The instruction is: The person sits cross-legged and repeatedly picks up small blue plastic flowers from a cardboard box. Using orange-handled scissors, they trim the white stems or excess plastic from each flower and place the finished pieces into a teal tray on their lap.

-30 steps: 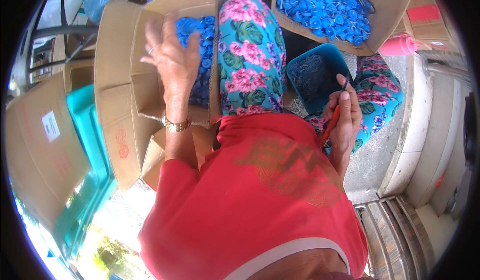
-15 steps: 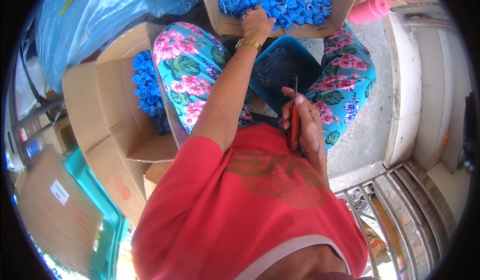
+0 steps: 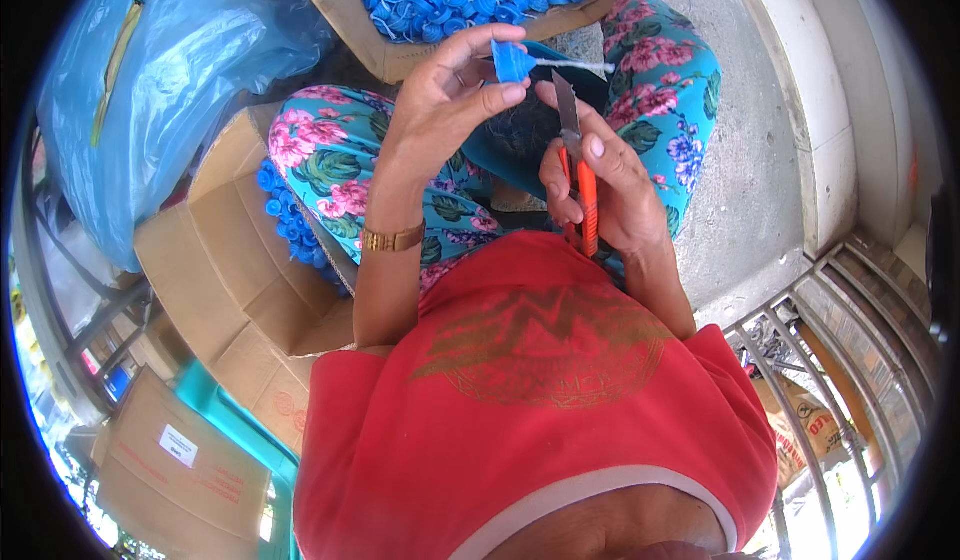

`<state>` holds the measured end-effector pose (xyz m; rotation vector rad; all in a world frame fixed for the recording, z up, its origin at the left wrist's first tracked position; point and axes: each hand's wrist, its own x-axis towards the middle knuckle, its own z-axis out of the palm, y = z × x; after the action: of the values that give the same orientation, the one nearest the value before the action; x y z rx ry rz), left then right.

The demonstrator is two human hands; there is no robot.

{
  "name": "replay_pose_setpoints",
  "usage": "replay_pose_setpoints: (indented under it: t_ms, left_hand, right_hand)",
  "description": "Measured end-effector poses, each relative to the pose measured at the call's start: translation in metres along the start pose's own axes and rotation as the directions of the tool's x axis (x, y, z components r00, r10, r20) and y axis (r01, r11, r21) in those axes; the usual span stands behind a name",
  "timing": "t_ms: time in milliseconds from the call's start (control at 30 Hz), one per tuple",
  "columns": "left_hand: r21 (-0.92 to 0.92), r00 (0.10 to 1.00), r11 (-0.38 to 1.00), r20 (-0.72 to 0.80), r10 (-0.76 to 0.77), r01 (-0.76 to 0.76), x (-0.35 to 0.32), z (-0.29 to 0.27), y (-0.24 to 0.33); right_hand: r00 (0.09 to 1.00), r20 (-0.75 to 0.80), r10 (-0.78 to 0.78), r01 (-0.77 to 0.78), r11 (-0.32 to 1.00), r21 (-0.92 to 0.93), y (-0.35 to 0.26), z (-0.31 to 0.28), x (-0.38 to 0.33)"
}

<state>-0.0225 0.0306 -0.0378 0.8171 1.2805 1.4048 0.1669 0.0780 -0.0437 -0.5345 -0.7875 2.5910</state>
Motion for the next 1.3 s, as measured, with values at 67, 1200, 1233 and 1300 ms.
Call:
replay_pose_setpoints:
  t_ms: [67,1200,1233,1300]
  left_hand:
    - [0.067,0.997,0.996,0.053,0.055,-0.059,-0.010,0.004,0.006]
    - [-0.234,0.998,0.970,0.046,-0.054,0.063,-0.045,0.026,0.012]
    - [-0.184,0.998,0.981,0.013,-0.060,0.061,-0.045,0.027,0.013]
    - [-0.081,0.996,0.995,-0.053,-0.068,0.064,-0.044,0.037,0.012]
  right_hand:
    - [0.999,0.049,-0.003,0.001,0.999,0.041,-0.005,0.003,0.000]
    - [0.858,0.018,-0.513,0.188,0.282,-0.941,0.000,0.020,-0.015]
    - [0.838,0.065,-0.542,0.126,0.076,-0.989,0.000,0.024,-0.017]
    - [0.791,0.194,-0.580,0.070,-0.229,-0.971,0.001,0.025,-0.018]
